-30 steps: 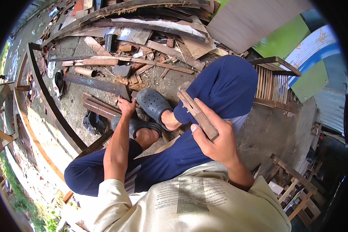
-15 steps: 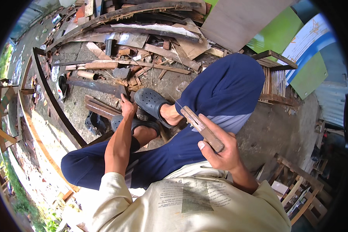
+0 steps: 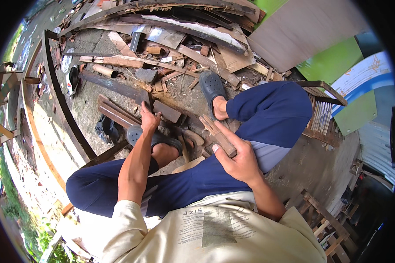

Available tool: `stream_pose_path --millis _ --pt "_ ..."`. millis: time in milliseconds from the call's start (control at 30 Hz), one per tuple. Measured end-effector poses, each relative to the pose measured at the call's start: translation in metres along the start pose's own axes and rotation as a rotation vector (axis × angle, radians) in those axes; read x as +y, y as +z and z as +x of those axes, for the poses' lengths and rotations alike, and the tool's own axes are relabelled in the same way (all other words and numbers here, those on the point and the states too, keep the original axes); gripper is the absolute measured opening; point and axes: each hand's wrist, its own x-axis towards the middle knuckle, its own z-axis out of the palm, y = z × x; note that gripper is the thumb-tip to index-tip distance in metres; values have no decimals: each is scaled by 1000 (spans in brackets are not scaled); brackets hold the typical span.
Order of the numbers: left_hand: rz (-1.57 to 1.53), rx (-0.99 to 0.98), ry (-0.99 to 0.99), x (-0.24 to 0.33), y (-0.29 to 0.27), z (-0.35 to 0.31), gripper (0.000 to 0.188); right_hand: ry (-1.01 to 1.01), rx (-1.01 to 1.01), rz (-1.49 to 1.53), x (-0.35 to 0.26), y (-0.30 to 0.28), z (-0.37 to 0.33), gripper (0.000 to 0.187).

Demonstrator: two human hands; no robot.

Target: The person sits on the ground and uses a sanding block to smooth the surface of a wooden plank. They repeatedly rub the sanding block along the plank's length, then lift and inspect the plank before continuing.

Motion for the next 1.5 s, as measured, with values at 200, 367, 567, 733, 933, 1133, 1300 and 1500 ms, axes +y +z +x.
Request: stream_pose_path --millis 200,367,567,733,933,1133,1300,1500 --pt "-10 -11 -37 -3 1 3 123 178 -78 98 19 4 32 53" --pt "41 -107 -70 -9 0 13 128 257 -99 80 28 13 45 53" --pt "32 -190 -124 0 -5 23 132 221 -30 59 21 14 45 53" --pt "-4 -183 -129 1 -8 28 130 154 23 24 16 17 30 53" --pt "6 -215 -156 6 -13 22 128 199 -1 25 4 34 13 54" --pt "-2 -206 -186 15 -23 13 123 137 -55 16 3 54 29 50" --pt "-30 -193 -170 10 -18 15 121 108 -90 -80 4 65 60 48" --pt "-74 -240 -170 -9 4 34 128 229 -194 -178 -3 76 94 49"
